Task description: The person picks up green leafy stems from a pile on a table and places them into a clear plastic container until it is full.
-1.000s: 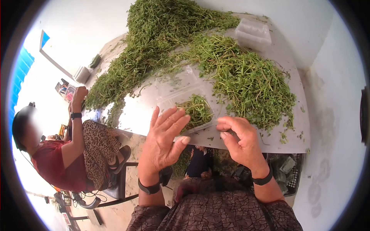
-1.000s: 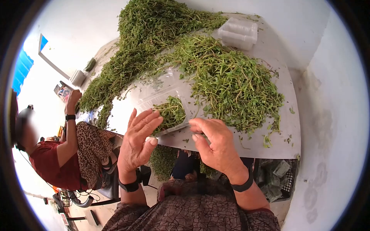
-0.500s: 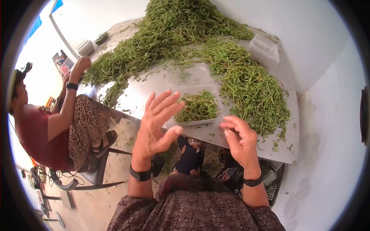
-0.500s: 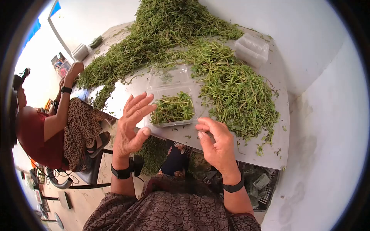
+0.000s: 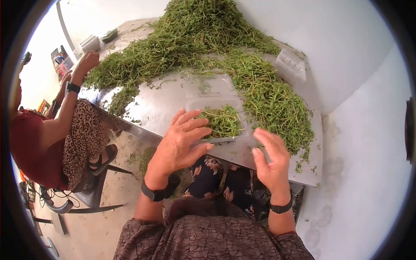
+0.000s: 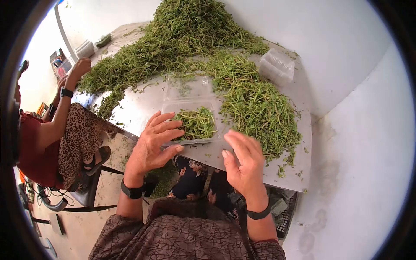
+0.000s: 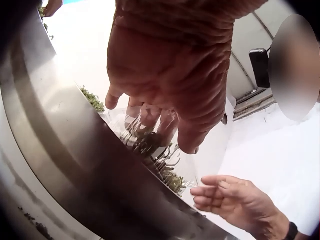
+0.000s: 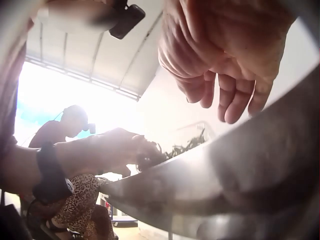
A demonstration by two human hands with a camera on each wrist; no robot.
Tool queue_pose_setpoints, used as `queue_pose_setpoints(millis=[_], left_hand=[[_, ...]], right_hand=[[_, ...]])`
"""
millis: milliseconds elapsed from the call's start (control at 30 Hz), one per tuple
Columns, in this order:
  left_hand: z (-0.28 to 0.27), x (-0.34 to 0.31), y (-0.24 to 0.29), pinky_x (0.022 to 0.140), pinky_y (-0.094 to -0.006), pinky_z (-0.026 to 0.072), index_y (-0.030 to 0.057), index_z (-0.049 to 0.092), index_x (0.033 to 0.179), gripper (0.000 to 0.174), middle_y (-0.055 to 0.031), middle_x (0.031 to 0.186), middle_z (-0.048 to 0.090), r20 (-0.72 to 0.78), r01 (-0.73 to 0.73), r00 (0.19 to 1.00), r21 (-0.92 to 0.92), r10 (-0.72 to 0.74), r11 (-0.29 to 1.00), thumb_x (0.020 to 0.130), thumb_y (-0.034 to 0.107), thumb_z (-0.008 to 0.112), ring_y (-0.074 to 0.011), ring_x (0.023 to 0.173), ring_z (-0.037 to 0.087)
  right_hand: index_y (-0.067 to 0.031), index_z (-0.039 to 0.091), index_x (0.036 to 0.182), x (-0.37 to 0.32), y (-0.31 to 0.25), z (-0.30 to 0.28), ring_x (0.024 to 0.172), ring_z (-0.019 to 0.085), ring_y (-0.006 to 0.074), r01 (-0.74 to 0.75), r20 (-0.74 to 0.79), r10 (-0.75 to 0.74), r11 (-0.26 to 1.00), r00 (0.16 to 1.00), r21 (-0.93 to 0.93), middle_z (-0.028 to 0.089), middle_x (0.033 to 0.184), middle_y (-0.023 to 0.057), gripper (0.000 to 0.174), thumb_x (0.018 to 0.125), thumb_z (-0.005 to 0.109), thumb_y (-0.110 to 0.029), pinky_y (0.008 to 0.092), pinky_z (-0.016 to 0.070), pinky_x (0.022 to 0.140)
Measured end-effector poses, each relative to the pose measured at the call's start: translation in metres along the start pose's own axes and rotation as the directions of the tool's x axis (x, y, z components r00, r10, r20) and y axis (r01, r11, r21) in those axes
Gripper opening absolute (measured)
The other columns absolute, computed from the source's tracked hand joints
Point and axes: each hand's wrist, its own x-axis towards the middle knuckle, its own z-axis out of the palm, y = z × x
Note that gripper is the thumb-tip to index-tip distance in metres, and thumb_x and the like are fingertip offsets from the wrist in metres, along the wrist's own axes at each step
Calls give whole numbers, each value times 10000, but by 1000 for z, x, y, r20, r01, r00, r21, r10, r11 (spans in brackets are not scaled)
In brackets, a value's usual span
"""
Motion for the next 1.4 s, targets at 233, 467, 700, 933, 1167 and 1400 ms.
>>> queue_pose_setpoints(millis=[233, 467, 700, 933, 1167, 1400], left_hand=[[-7, -3, 1, 1114, -565, 335, 36, 710, 944, 260, -125, 1132, 673, 34, -49, 998, -136, 55, 989, 763, 214, 764, -350, 1223, 546], [-14, -8, 3, 1134, -582, 295, 47, 719, 993, 356, -114, 1160, 674, 70, -76, 994, -78, 82, 994, 737, 283, 789, -339, 1236, 540], [-17, -2, 13, 1184, -585, 187, 75, 727, 1075, 439, -82, 1202, 679, 77, -68, 995, 24, 66, 997, 722, 327, 793, -324, 1277, 519], [-13, -2, 13, 1184, -574, 210, 41, 716, 1071, 405, -109, 1161, 687, 142, -62, 988, 22, 58, 998, 739, 266, 775, -293, 1201, 575], [-16, -1, 13, 1184, -553, 241, 18, 700, 1075, 406, -126, 1155, 684, 155, -79, 985, 3, 78, 997, 745, 245, 765, -296, 1167, 595], [-15, 4, 19, 1183, -551, 247, 6, 689, 1082, 439, -137, 1141, 686, 112, -121, 986, -4, 121, 993, 750, 282, 769, -300, 1170, 596]], right_hand=[[-31, 642, 1206, 33, -33, -21, 1220, 514, 333, 321, 273, -253, 915, 928, -244, 637, 1273, 107, 437, 789, 719, -132, 463, 381, 1060], [-16, 543, 1313, 45, -30, -7, 1302, 447, 378, 377, 516, -220, 900, 828, -220, 617, 1271, 146, 634, 781, 769, -277, 529, 317, 1106], [12, 535, 1309, 48, -26, 0, 1306, 441, 394, 429, 598, -228, 877, 769, -218, 606, 1273, 158, 693, 771, 776, -352, 557, 290, 1119], [21, 540, 1302, 50, -17, 8, 1307, 441, 392, 449, 595, -209, 846, 776, -289, 603, 1276, 160, 705, 799, 731, -434, 563, 280, 1120], [21, 542, 1302, 52, -22, 9, 1278, 478, 379, 423, 572, -179, 846, 800, -326, 620, 1250, 162, 661, 809, 736, -374, 558, 283, 1122], [16, 577, 1260, 55, -33, 5, 1249, 508, 359, 438, 582, -254, 877, 772, -198, 643, 1198, 166, 591, 805, 741, -324, 557, 292, 1121]])
